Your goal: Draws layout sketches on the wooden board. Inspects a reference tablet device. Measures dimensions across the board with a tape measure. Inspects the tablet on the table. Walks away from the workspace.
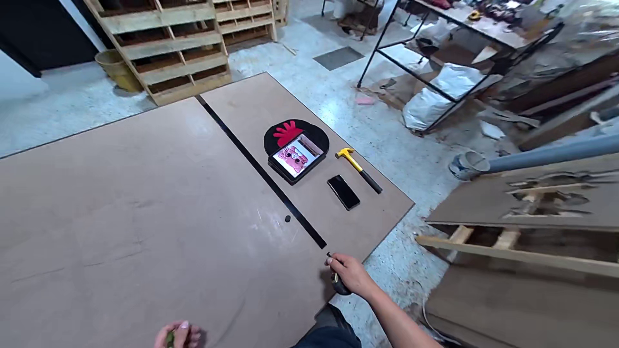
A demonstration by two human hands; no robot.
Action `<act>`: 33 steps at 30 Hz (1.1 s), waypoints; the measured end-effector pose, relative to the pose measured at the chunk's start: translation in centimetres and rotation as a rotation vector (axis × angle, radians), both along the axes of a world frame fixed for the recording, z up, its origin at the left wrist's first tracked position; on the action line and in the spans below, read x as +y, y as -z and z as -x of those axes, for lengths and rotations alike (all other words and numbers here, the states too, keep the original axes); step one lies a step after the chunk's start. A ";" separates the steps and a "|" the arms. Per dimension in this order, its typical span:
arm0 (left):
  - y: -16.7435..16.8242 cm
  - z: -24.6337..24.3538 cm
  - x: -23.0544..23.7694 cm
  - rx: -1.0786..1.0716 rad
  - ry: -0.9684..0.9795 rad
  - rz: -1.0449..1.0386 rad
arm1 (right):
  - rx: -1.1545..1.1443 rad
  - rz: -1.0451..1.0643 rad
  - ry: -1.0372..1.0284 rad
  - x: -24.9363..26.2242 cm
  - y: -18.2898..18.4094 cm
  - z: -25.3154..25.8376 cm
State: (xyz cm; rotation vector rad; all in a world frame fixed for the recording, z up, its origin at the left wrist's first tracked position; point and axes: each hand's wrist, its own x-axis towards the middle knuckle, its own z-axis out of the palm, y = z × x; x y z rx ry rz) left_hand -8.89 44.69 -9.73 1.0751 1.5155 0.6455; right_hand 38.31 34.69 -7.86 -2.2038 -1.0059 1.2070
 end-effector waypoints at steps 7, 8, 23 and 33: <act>-0.4 -27.1 10.9 0.035 0.104 -0.049 | -0.020 -0.154 0.227 14.7 2.8 -19.7; -0.1 -30.2 12.5 0.047 0.106 -0.034 | -0.046 -0.163 0.238 16.9 3.4 -21.9; 3.6 -48.3 29.0 0.144 0.001 0.094 | -0.040 -0.094 -0.058 38.8 5.1 -31.3; 2.9 -48.9 29.2 -0.286 -0.577 0.082 | 0.294 -0.023 0.097 38.5 4.2 -30.1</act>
